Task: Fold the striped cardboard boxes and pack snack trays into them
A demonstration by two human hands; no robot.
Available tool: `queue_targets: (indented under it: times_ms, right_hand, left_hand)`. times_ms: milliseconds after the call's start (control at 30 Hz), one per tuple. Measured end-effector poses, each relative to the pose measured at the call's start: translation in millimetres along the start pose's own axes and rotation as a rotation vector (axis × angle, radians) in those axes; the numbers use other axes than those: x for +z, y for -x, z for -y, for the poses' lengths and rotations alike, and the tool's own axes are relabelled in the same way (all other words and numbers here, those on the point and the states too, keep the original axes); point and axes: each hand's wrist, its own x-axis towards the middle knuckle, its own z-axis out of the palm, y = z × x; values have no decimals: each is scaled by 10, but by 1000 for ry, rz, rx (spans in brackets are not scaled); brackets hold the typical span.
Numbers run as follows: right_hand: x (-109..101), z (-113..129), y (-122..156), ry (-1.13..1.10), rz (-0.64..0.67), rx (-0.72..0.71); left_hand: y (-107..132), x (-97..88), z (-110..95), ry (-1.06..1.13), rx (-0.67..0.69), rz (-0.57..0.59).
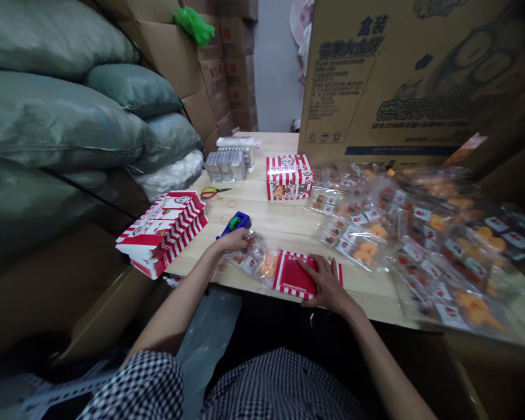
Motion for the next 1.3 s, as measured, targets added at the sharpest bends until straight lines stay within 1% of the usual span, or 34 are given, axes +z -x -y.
queue_targets:
  times_ms: [100,133,200,267,333,367,400,467,533,567,633,700,800,867,933,967,1033,1067,1100,1133,1167,1200,1233,1300]
  right_hand:
    - [-11,-60,47,4,-28,46]
    - [-4,-87,63,5,-41,63]
    - [23,-142,90,9,-69,105]
    - [52,-188,109,11,-91,145]
    - [68,-219,120,14,-93,163]
    - [68,-227,124,15,-88,165]
    - [64,-230,126,15,-81,166]
    - [47,-224,129,12,-68,171]
    - [31,-209,132,6,-65,182]
    - [25,-202,133,3,-67,186]
    - [21,-191,134,-4,-76,187]
    - [19,-187,131,-11,-78,173]
    - [13,-191,129,-18,-61,155]
    - [11,-200,134,-16,-51,147]
    - [15,-210,145,-9,-57,137]
    - [17,-214,150,-6,-64,132]
    - [18,-215,156,-1,-77,125]
    - [14,-211,155,-1,-81,122]
    - [8,-205,151,-4,-82,117]
    - [0,-197,147,-9,-82,112]
    - [-8,-189,143,-15,-82,106]
    - [-15,-181,143,-20,-86,104]
    - [-20,-174,147,-24,-91,106]
    - [-22,-164,175,-29,-103,116]
  left_hand:
    - [-50,52,30,-48,-5,-13]
    - [-42,73,48,-71,-6,-34]
    - [2,140,80,-131,-2,-112]
    - [53,251,87,-195,22,-216]
    - [68,407,68,-285,109,-309]
    - [51,496,56,-354,180,-325]
    - [17,589,49,-433,255,-312]
    - [-88,765,69,-573,357,-202]
    - [-198,901,140,-623,363,-69]
    - [-239,948,189,-625,355,-33]
    - [-282,1004,283,-627,358,-10]
    - [-290,1035,342,-625,392,2]
    - [-314,1090,339,-558,455,34]
    - [-340,1110,303,-492,462,4]
    - [-323,1062,278,-450,438,-83]
    - [-282,1006,277,-438,425,-141]
    - [-131,852,304,-437,377,-305]
    - [-32,773,331,-438,332,-396]
    - [69,707,363,-432,260,-485]
    - [164,661,399,-400,174,-544]
    - [242,636,434,-355,92,-578]
    - [297,633,465,-302,25,-586]
    - [330,644,486,-245,-20,-573]
    - [337,680,492,-151,-58,-517]
